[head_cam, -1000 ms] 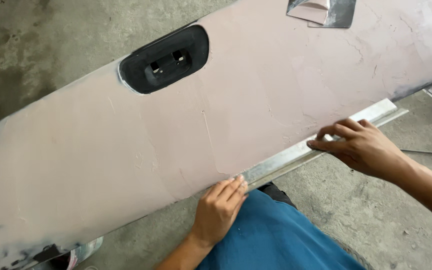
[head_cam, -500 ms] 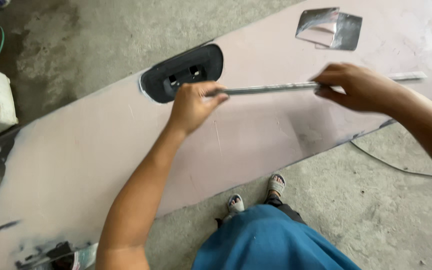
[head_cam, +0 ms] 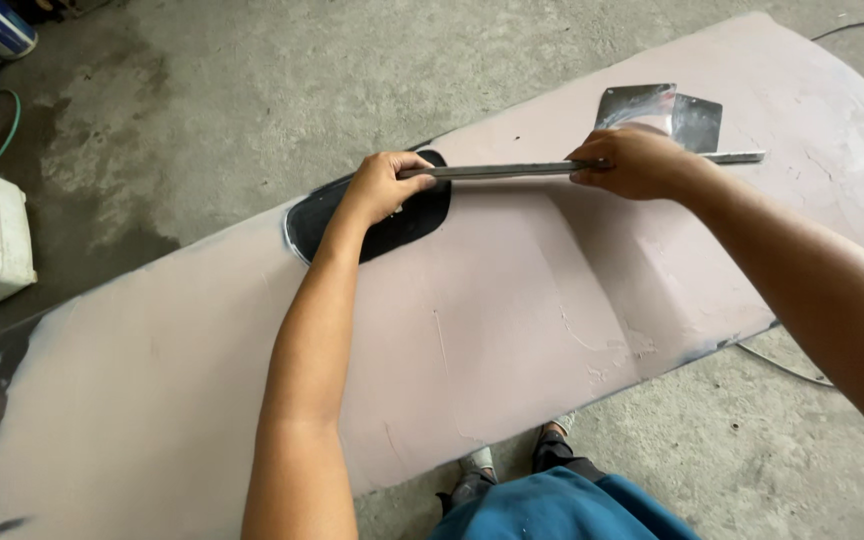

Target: The person mixes body filler on a metal mixing board and applies it to a car door panel using a spreader. They then use a straight metal bar to level the filler across the surface.

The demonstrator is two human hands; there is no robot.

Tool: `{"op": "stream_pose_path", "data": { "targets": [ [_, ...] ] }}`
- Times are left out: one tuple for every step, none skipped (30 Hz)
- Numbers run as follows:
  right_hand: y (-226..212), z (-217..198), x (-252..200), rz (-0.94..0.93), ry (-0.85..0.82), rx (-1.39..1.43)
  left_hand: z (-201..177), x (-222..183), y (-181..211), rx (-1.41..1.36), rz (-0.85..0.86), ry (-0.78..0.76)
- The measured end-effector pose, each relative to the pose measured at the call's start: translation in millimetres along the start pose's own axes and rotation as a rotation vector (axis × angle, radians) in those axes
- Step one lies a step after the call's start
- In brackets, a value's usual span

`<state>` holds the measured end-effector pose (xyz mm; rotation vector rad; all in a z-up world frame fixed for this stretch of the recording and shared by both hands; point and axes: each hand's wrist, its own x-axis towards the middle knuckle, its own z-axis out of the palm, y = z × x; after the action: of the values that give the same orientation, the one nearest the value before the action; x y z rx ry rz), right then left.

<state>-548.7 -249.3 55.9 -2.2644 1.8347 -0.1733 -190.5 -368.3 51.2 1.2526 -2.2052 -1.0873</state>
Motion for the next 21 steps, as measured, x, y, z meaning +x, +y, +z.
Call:
{"op": "stream_pose_path", "data": {
  "targets": [
    [-0.4, 1.3, 1.2, 0.021, -0.005, 0.000, 0.0, 1.5, 0.6, 0.011, 0.011, -0.001],
    [0.0, 1.4, 2.6, 0.041, -0.010, -0.001, -0.4, 3.5, 1.2, 0.021, 0.023, -0.003],
    [0.1, 2.9, 3.2, 0.046, -0.019, 0.013, 0.0, 4.0, 0.8, 0.036, 0.036, -0.001],
    [0.3, 3.5, 3.9, 0.051, -0.028, 0.027, -0.1, 4.9, 0.3, 0.051, 0.050, 0.001],
    [-0.6, 4.0, 3.1, 0.053, -0.044, 0.043, 0.3, 3.3, -1.5, 0.063, 0.056, 0.001],
    [-1.8, 4.0, 1.9, 0.033, -0.046, 0.048, 0.2, 1.6, -3.2, 0.076, 0.127, 0.010],
    [-3.6, 4.8, 2.3, 0.008, -0.046, 0.057, -1.8, -1.4, -5.8, 0.093, 0.196, 0.020],
    [-6.2, 5.4, 1.7, -0.017, -0.046, 0.065, -4.0, -5.4, -7.9, 0.110, 0.265, 0.030],
    [-10.0, 3.6, 0.7, -0.015, -0.053, 0.078, -8.0, -10.0, -8.3, 0.124, 0.272, 0.034],
    [-14.3, 2.4, -1.2, -0.012, -0.059, 0.091, -11.4, -16.5, -8.9, 0.137, 0.280, 0.039],
    [-17.4, 3.5, -4.5, -0.010, -0.068, 0.104, -11.2, -22.9, -9.9, 0.149, 0.286, 0.043],
    [-21.2, 5.5, -8.7, -0.017, -0.066, 0.102, -10.6, -30.4, -11.1, 0.142, 0.261, 0.044],
    [-28.2, 8.0, -13.8, -0.026, -0.067, 0.102, -11.0, -42.9, -13.4, 0.135, 0.232, 0.045],
    [-36.1, 10.4, -19.5, -0.036, -0.068, 0.102, -10.6, -56.0, -15.1, 0.128, 0.202, 0.047],
    [-41.9, 9.8, -22.9, -0.071, -0.051, 0.094, -10.0, -64.6, -14.7, 0.146, 0.222, 0.060],
    [-47.2, 8.8, -26.9, -0.107, -0.035, 0.085, -8.8, -72.9, -14.0, 0.164, 0.242, 0.072],
    [-52.7, 8.8, -32.0, -0.142, -0.021, 0.078, -6.3, -82.4, -13.7, 0.182, 0.259, 0.083],
    [-58.3, 9.1, -38.6, -0.141, -0.025, 0.079, -3.6, -92.6, -13.6, 0.200, 0.287, 0.097],
    [-65.2, 9.6, -47.2, -0.140, -0.028, 0.081, -1.5, -104.1, -13.3, 0.219, 0.314, 0.110],
    [-72.3, 10.1, -56.1, -0.140, -0.031, 0.083, 0.3, -115.5, -12.8, 0.238, 0.341, 0.124],
    [-79.8, 10.4, -63.1, -0.114, -0.040, 0.066, 0.3, -125.2, -12.0, 0.239, 0.339, 0.131]
  ]
}}
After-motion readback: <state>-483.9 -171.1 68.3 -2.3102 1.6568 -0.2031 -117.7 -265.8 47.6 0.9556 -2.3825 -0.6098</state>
